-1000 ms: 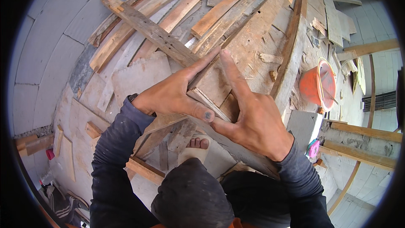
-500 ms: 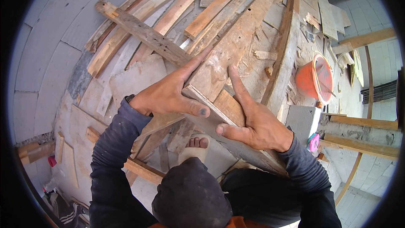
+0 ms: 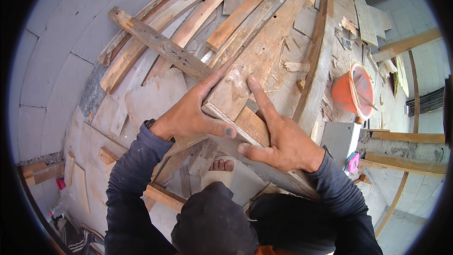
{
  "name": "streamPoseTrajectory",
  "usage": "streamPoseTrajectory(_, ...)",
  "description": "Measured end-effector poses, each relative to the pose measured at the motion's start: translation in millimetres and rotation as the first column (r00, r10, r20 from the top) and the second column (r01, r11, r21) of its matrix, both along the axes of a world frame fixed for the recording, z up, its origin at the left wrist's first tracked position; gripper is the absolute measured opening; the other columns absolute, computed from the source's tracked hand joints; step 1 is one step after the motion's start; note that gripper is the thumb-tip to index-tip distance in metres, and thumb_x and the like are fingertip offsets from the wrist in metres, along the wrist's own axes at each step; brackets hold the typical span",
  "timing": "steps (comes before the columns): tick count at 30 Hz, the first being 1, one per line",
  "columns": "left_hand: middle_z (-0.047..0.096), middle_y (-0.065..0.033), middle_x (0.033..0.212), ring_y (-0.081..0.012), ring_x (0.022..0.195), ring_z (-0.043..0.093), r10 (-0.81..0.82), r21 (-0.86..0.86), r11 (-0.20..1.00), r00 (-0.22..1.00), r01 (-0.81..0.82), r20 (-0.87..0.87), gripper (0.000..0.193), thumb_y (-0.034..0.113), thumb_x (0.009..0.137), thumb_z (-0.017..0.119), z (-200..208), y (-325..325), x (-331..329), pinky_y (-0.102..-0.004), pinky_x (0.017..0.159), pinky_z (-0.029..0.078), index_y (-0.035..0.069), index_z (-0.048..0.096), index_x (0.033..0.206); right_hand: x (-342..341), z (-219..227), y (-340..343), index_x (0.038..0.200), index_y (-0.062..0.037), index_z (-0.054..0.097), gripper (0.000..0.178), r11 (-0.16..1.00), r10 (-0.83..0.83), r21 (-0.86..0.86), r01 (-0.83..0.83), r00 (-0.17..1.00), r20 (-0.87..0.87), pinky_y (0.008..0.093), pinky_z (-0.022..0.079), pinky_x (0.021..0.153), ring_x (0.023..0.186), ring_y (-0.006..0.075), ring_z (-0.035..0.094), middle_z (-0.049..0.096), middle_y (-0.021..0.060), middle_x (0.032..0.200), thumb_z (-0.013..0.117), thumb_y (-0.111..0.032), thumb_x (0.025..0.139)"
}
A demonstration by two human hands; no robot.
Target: The person constructs a wooden frame by aligning wooden planks and driving nails into them using a small axe.
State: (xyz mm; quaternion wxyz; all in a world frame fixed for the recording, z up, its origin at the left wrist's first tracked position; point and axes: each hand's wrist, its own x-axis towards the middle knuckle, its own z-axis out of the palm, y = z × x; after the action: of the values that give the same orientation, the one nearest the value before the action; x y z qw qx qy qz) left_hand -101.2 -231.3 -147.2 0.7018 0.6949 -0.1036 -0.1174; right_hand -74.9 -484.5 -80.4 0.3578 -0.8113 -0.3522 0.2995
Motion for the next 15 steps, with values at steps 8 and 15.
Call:
streamPoseTrajectory(8,0.038,-0.0203,0.163,-0.0294,0.152,0.037,0.053,-0.167,0.983,0.989,-0.075,-0.135,0.145,0.049,0.057,0.101,-9,-12,-5,-0.0399,0.126,0.027,-0.005,0.022,0.165,0,7,-11,0.168,-0.0079,-0.010,0.120,0.994,0.040,-0.100,-0.036,0.998,0.040,0.0518,0.056,0.099,0.105,0.0529,0.069,0.063,0.0440,0.123,0.068,-0.060,0.093)
streamPoseTrajectory(15,0.042,-0.0154,0.161,-0.0260,0.148,0.043,0.022,-0.185,0.982,0.991,-0.047,-0.132,0.142,0.048,0.058,0.101,-6,-4,-12,-0.0366,0.123,0.031,-0.005,0.024,0.165,5,50,-108,0.168,-0.0056,0.020,0.117,0.909,-0.199,-0.387,0.154,0.977,-0.078,0.0497,0.051,0.104,0.121,0.0476,0.066,0.067,0.0316,0.127,0.055,-0.085,0.089)
